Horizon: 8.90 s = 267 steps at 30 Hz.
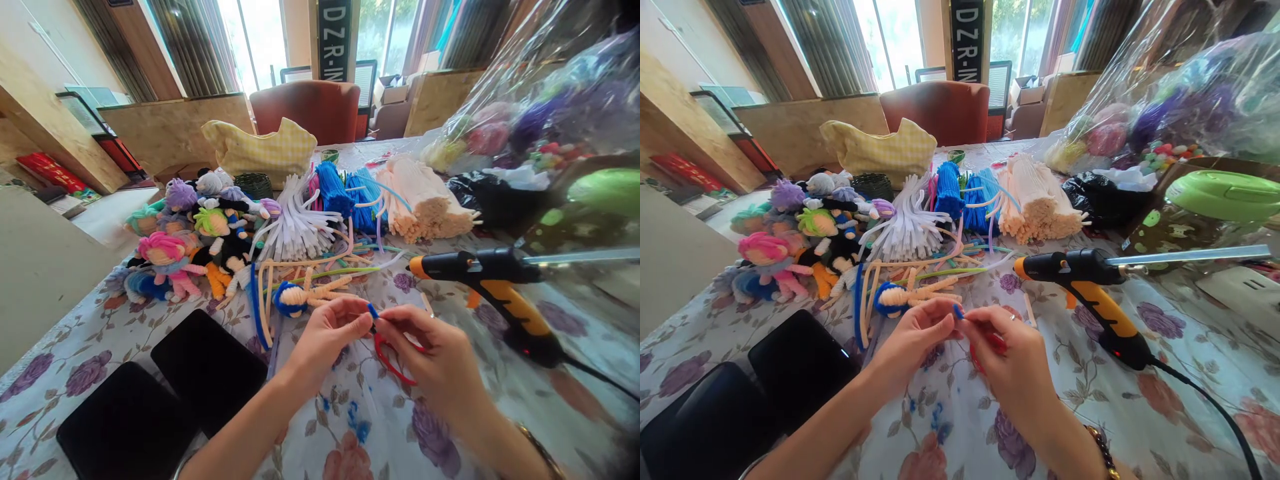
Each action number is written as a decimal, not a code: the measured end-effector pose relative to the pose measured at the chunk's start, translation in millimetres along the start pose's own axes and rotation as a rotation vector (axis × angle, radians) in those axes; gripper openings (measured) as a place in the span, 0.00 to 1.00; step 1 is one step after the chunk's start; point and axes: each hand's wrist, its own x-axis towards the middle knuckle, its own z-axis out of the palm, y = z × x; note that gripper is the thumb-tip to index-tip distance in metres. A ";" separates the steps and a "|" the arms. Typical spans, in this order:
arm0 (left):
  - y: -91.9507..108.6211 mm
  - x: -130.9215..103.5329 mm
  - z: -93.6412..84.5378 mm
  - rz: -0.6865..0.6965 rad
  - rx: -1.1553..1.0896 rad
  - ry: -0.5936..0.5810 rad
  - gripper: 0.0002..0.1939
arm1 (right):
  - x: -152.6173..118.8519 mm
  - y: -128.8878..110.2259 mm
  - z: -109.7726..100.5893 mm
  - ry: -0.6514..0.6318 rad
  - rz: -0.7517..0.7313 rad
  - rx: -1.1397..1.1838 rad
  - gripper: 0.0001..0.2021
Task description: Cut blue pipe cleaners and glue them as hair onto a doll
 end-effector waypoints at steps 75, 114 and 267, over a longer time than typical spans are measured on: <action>10.2 -7.1 -2.4 0.631 0.548 0.465 0.00 | 1.2 -5.3 3.7 -0.471 0.348 0.471 0.23; 8.5 -7.0 -8.5 0.671 0.731 0.477 0.03 | 0.0 -9.7 2.9 -0.518 0.451 0.411 0.27; 17.1 -5.9 -9.9 0.695 0.758 0.510 0.02 | -2.0 4.7 2.4 -0.436 0.217 0.286 0.18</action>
